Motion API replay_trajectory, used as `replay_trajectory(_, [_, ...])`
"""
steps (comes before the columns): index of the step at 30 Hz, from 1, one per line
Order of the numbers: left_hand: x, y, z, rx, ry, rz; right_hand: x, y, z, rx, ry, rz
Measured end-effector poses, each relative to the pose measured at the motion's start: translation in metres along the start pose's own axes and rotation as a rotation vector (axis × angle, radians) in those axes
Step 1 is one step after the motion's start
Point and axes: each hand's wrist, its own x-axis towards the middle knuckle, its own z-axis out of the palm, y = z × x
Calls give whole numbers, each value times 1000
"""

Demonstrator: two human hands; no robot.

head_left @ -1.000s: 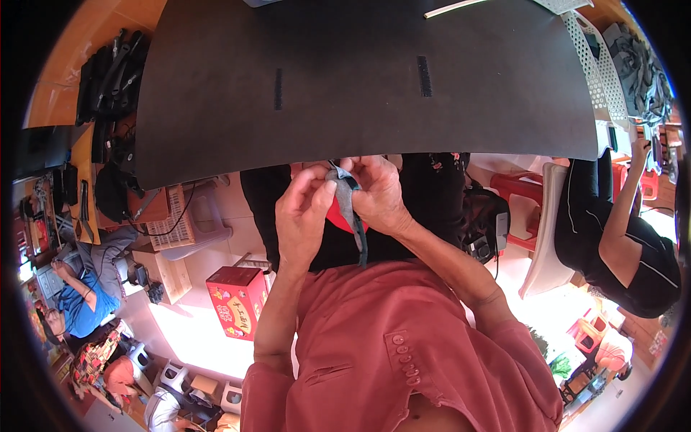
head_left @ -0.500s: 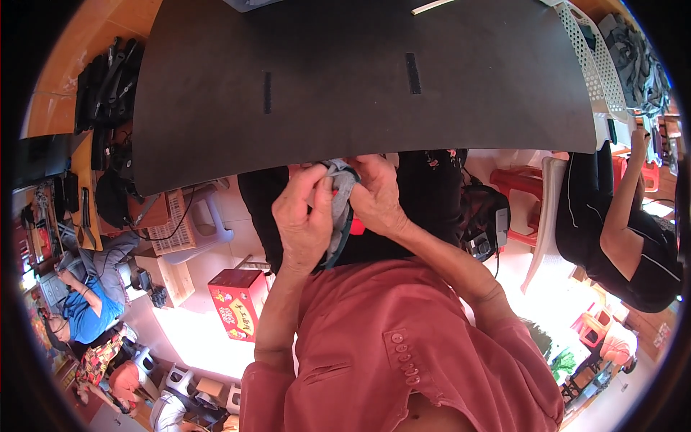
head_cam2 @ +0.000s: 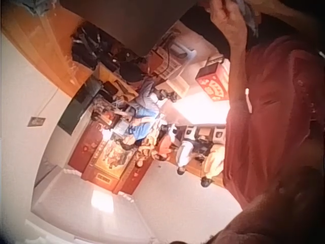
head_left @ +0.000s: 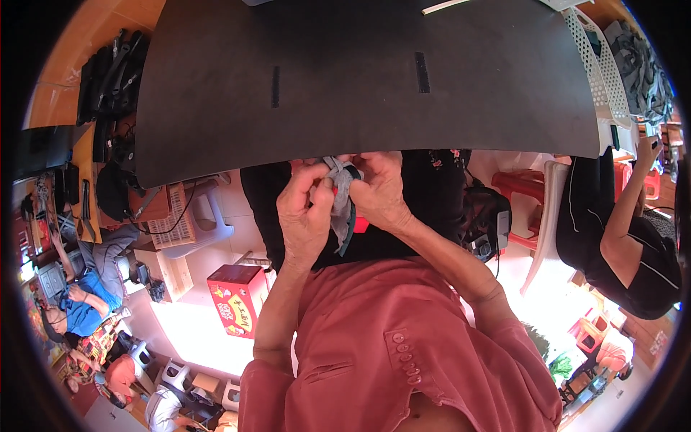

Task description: Processing and folding small pieces of fabric scraps at a workbench in a textile workshop.

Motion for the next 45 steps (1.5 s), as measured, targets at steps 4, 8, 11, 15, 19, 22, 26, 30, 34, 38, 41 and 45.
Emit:
replay_trajectory(4, [7,-3,-1,97,57,58,-5,2,-1,238,21,110])
replay_trajectory(8, [6,-6,-4,97,54,-11,4,-10,-11,176,-201,459])
replay_trajectory(11, [8,6,1,115,18,-7,-1,3,-9,209,-78,205])
replay_trajectory(15, [11,7,-2,152,-51,79,1,3,-21,11,-162,58])
replay_trajectory(19, [11,-4,-9,170,-61,66,2,-2,-17,110,-164,137])
replay_trajectory(22, [11,-1,-10,138,-85,-9,6,-3,-19,15,-181,132])
replay_trajectory(26, [11,1,-12,184,-90,14,11,-19,-24,-264,-248,105])
replay_trajectory(30, [14,0,-11,169,-37,39,9,-13,-21,-218,-246,126])
replay_trajectory(34, [13,-5,-12,184,-40,78,4,-1,-15,123,-139,126])
replay_trajectory(38, [15,-9,-11,169,-40,64,6,2,-13,258,-139,219])
replay_trajectory(41, [17,-9,-9,189,-49,73,11,0,-12,271,-119,147])
replay_trajectory(45, [18,-15,-9,215,-73,48,11,-3,-18,383,-127,246])
